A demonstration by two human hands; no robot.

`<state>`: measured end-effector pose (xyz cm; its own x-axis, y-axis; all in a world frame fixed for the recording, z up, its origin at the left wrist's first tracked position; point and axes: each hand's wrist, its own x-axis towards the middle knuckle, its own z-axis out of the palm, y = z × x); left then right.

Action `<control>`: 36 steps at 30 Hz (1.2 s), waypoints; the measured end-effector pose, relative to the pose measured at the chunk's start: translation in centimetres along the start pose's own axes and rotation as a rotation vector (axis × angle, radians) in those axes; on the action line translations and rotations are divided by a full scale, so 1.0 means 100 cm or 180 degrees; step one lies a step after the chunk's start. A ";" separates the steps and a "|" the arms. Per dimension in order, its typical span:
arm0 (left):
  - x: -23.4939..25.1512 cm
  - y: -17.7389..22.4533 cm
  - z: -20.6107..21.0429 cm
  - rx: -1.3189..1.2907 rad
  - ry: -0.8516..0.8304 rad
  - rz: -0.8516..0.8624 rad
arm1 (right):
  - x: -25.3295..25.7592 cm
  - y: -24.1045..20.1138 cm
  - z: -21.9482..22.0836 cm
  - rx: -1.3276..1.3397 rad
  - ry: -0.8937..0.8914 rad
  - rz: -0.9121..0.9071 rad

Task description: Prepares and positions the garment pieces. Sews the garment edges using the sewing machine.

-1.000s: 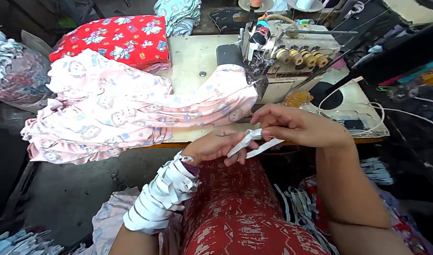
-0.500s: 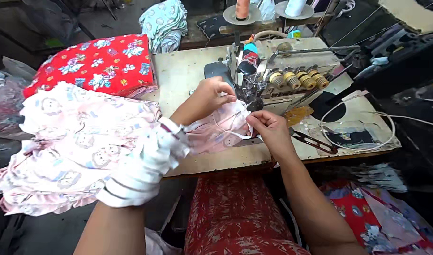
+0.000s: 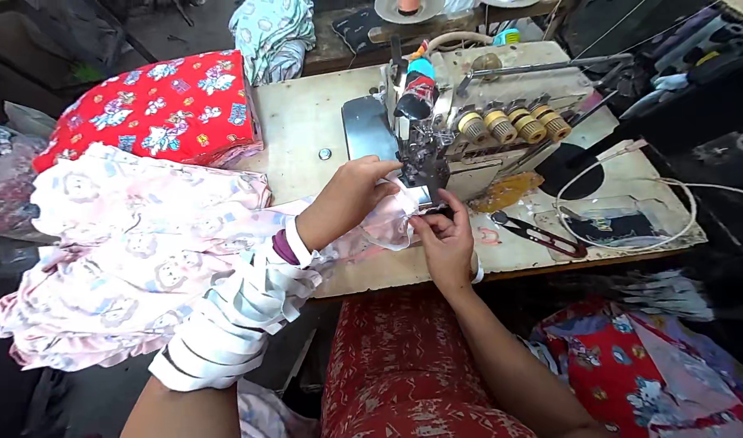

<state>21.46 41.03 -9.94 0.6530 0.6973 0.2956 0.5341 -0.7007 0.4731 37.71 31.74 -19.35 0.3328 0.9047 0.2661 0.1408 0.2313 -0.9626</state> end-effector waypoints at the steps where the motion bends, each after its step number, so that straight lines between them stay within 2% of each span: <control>1: 0.002 0.001 0.001 0.0117 -0.0046 -0.0044 | 0.000 0.002 0.002 -0.0082 0.0027 -0.0097; 6: 0.006 0.005 -0.002 -0.0043 -0.0110 -0.0237 | -0.001 0.008 -0.004 -0.0239 0.0284 -0.0288; 9: 0.006 0.008 0.001 -0.0206 0.0028 -0.0055 | -0.003 0.005 -0.013 -0.0314 0.0041 -0.0135; 12: 0.008 0.014 -0.001 -0.0026 0.0045 0.0016 | -0.003 -0.001 -0.019 -0.0240 -0.0257 0.0067; 16: 0.011 0.010 0.001 0.0075 0.0106 -0.0078 | 0.000 -0.006 -0.019 0.0286 -0.0336 0.0362; 18: 0.010 0.007 0.005 0.0047 0.0104 -0.0158 | -0.003 0.002 -0.020 0.0112 -0.0308 -0.0092; 21: 0.008 0.006 0.009 0.0022 0.0161 -0.0187 | -0.001 0.010 -0.024 -0.0890 -0.0465 -0.1169; 23: 0.007 0.014 0.006 0.0061 0.0190 -0.0145 | 0.001 0.003 -0.026 -0.1397 -0.0535 -0.1421; 27: -0.007 0.044 -0.006 0.0212 0.0223 0.0094 | 0.002 -0.016 -0.023 -0.1919 -0.0606 -0.1164; 29: -0.004 0.047 -0.004 0.0191 0.0205 0.0049 | 0.004 -0.022 -0.023 -0.1939 -0.0777 -0.0807; 31: -0.005 0.048 -0.004 0.0174 0.0211 0.0070 | 0.007 -0.029 -0.026 -0.1674 -0.0982 -0.0219; 33: -0.008 0.046 -0.009 0.0166 0.0219 0.0107 | 0.007 -0.032 -0.029 -0.1357 -0.0928 0.0136; 36: -0.005 0.039 -0.008 0.0177 0.0284 0.0073 | 0.002 -0.028 -0.030 -0.0959 -0.0670 0.0231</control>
<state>22.79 38.03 -7.59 0.6162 0.6899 0.3798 0.5501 -0.7222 0.4193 40.22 30.17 -16.45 0.1576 0.9759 0.1513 0.4023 0.0765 -0.9123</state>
